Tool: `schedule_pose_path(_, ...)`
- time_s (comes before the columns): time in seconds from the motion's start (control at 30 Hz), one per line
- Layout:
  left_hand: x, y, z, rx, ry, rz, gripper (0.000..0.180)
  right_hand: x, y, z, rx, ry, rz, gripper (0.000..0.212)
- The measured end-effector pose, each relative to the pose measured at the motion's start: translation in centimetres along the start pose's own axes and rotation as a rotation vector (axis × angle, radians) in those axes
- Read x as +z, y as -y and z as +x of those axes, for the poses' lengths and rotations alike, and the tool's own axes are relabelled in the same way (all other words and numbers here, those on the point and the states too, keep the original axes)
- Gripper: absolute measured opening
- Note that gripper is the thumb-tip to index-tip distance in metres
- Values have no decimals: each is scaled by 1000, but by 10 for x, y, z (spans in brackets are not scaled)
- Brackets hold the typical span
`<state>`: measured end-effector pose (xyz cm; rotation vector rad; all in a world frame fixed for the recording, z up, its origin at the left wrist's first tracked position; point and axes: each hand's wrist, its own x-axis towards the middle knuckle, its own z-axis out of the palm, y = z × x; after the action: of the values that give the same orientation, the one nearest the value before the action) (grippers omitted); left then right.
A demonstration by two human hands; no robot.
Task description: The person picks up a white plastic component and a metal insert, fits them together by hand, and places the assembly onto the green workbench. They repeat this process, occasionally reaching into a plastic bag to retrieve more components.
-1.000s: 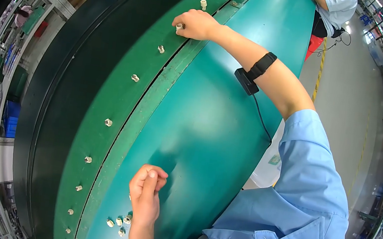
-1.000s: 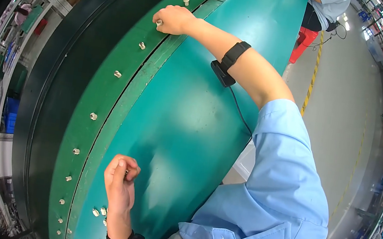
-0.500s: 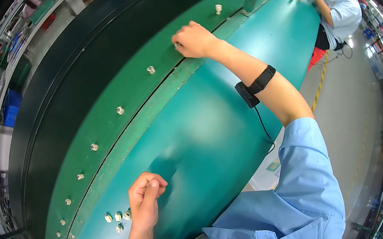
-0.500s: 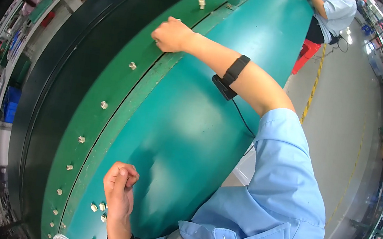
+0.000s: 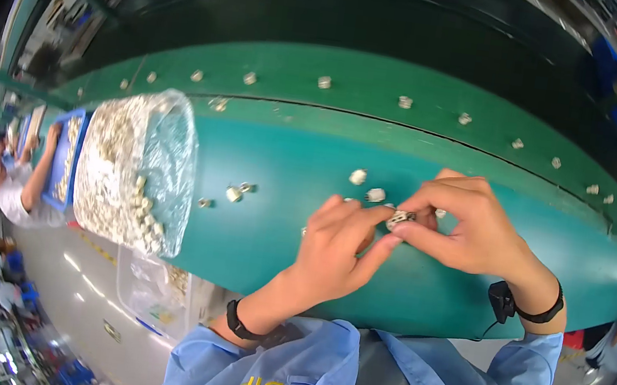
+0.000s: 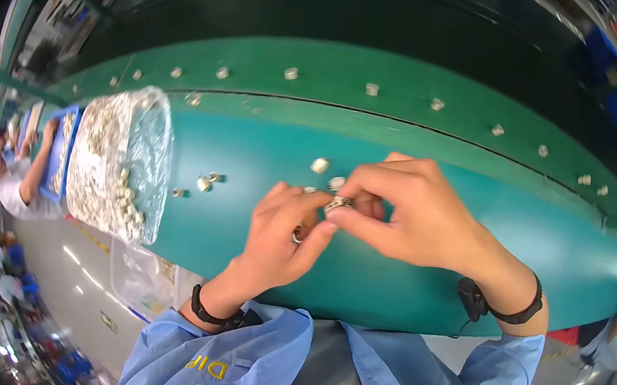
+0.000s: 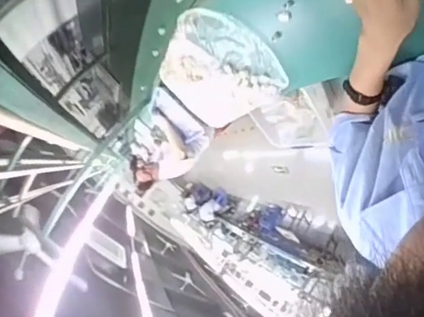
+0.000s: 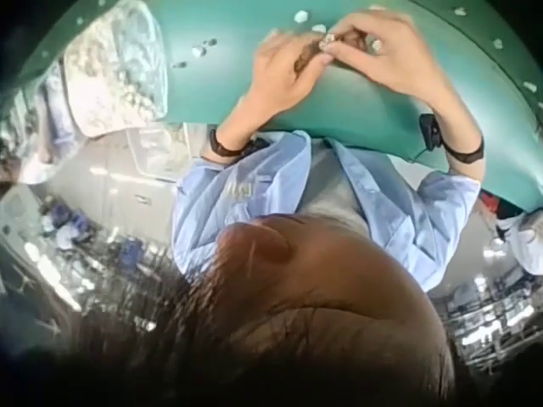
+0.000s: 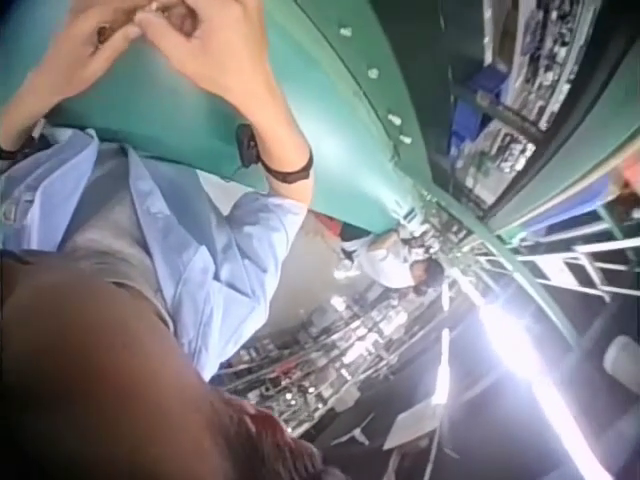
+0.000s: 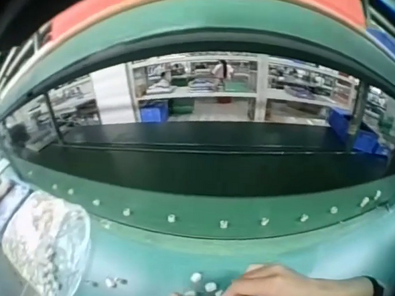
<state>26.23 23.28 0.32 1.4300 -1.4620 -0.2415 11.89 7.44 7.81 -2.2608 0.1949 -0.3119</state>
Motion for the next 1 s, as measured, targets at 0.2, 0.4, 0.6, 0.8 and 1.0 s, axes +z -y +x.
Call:
schedule_pose_path(0.2, -99, 32, -84, -18, -276, 263, 12, 94, 63, 112, 29, 446, 27, 15)
schedule_pose_path(0.4, -144, 61, -179, -201, -475, 50, 11, 233, 80, 241, -308, 508, -349, 18)
schedule_pose_path(0.6, -161, 65, -218, -303, -624, -98, 25, 342, 72, 288, -406, 329, -284, 23)
schedule_pose_path(0.8, -169, 67, -225, -306, -692, -154, 28, 352, 55, 298, -475, 343, -154, 25)
schedule_pose_path(1.0, -162, 60, -199, -369, -673, -190, 25, 250, 64, 248, -242, 489, 26, 22)
